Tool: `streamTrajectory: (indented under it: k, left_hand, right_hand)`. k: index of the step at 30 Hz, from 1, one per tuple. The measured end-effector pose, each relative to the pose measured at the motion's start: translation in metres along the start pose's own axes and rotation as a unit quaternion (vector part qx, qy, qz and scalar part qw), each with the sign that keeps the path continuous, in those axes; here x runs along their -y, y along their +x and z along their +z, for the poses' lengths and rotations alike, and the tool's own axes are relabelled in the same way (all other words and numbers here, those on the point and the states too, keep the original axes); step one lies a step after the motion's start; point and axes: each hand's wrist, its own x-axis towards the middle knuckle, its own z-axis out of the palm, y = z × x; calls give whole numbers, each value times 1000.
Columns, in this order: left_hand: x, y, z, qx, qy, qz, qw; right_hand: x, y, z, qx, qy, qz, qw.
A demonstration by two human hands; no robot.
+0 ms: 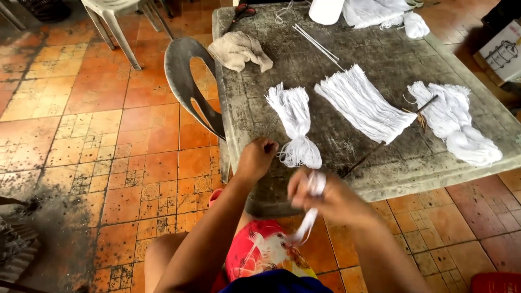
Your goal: Tying bundles of white thread with a thin string to secure them into uniform bundles.
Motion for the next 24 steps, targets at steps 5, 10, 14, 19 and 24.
streamTrajectory:
  k: [5, 10, 14, 19, 24]
  left_hand:
    - [-30, 16, -6, 55, 25, -61, 996]
    - [-27, 18, -5, 75, -34, -87, 993]
    - [-26, -6, -30, 8, -421, -163, 892]
    - [73, -14, -144, -214, -635, -98, 735]
    - [21, -74, -249, -514, -657, 7, 551]
  right_hand:
    - [-93, -4, -33, -326, 61, 98, 938]
    - [-115, 13, -18, -336, 62, 110, 933]
    - [-119, 18, -18, -340, 67, 132, 929]
    - [-128, 20, -15, -399, 98, 133, 902]
    - [-137, 18, -13, -445, 147, 142, 872]
